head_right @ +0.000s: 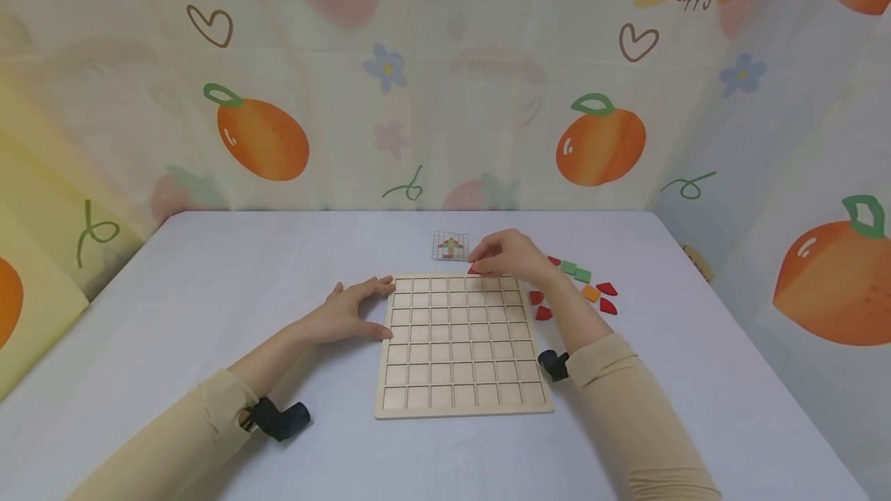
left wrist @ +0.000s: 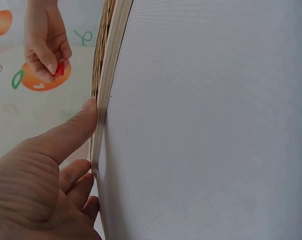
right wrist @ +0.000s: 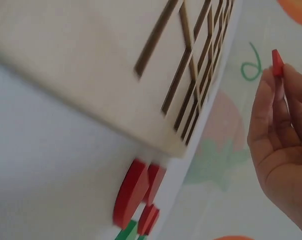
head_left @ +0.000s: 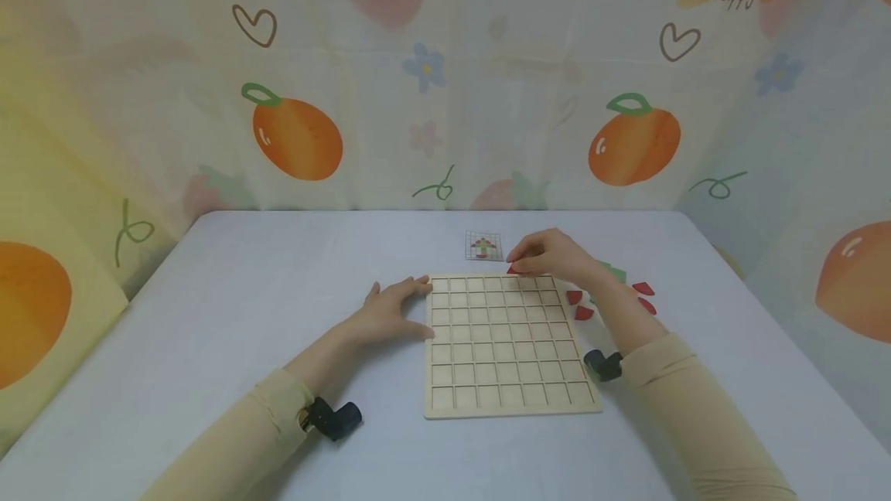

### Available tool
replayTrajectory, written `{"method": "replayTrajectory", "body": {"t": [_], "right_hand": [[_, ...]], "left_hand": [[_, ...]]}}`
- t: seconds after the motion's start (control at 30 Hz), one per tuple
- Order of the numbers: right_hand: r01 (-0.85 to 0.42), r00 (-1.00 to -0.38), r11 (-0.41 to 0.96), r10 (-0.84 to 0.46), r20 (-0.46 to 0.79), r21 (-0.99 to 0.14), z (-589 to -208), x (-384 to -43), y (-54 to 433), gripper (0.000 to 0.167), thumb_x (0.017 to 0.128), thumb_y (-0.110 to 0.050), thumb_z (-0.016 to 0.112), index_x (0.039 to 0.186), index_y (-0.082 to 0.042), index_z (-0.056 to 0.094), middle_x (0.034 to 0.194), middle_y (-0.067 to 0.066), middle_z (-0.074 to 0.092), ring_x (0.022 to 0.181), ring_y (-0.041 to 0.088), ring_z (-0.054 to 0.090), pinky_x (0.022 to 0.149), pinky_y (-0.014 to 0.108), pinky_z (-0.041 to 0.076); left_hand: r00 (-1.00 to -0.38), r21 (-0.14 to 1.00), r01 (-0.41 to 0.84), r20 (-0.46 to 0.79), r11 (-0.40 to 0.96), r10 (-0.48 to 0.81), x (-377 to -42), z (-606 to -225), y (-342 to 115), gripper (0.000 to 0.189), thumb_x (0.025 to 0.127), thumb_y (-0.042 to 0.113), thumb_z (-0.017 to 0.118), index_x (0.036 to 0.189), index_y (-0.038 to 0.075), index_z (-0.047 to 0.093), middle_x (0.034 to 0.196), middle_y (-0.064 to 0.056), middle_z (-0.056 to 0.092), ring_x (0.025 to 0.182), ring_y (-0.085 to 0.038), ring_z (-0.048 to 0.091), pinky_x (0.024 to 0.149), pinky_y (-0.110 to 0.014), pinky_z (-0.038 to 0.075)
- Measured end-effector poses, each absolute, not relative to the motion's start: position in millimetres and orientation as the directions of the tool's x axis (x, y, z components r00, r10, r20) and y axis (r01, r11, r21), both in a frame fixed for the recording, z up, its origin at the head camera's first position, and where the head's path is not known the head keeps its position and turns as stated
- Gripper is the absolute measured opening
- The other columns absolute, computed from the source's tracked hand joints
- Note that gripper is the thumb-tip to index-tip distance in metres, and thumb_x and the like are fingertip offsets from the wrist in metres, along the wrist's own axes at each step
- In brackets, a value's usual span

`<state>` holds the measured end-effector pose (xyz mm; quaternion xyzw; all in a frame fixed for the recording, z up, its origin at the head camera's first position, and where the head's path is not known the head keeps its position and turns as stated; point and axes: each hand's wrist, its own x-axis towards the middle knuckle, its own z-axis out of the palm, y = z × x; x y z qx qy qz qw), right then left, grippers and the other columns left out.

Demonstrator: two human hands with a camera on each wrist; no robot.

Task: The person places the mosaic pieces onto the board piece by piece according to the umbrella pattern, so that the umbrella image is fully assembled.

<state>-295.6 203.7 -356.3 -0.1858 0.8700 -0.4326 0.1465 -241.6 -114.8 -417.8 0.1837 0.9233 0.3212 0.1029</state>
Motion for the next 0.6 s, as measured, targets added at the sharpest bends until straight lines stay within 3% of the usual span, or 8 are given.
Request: {"method": "replayTrajectory", "body": {"t": [0.33,0.6], "right_hand": [[-0.18,-0.857,0.616,-0.481,-0.185,-0.767,-356.3,-288.7,177.5,0.022,0.09,-0.015,0.07,0.107,-0.003,0.073,0.098,0.006,0.076,0.087,0.017,0.071,0.081,0.029,0.061],[-0.231,-0.851,0.679,-0.489,-0.194,-0.697,-363.0,-286.6,169.1,0.012,0.086,-0.014,0.075,0.097,-0.011,0.077,0.087,0.002,0.076,0.079,0.012,0.062,0.078,0.025,0.05]], "left_hand": [[-0.912,0.631,0.272,-0.073,0.727,0.405,-241.6,-417.7,-115.0,0.081,0.076,0.037,0.082,0.145,0.012,0.048,0.161,-0.002,0.037,0.154,-0.032,0.024,0.12,-0.07,-0.004],[-0.91,0.629,0.276,-0.071,0.726,0.408,-241.5,-417.6,-115.0,0.08,0.077,0.037,0.081,0.145,0.012,0.048,0.161,-0.002,0.037,0.154,-0.033,0.024,0.12,-0.07,-0.004]]}}
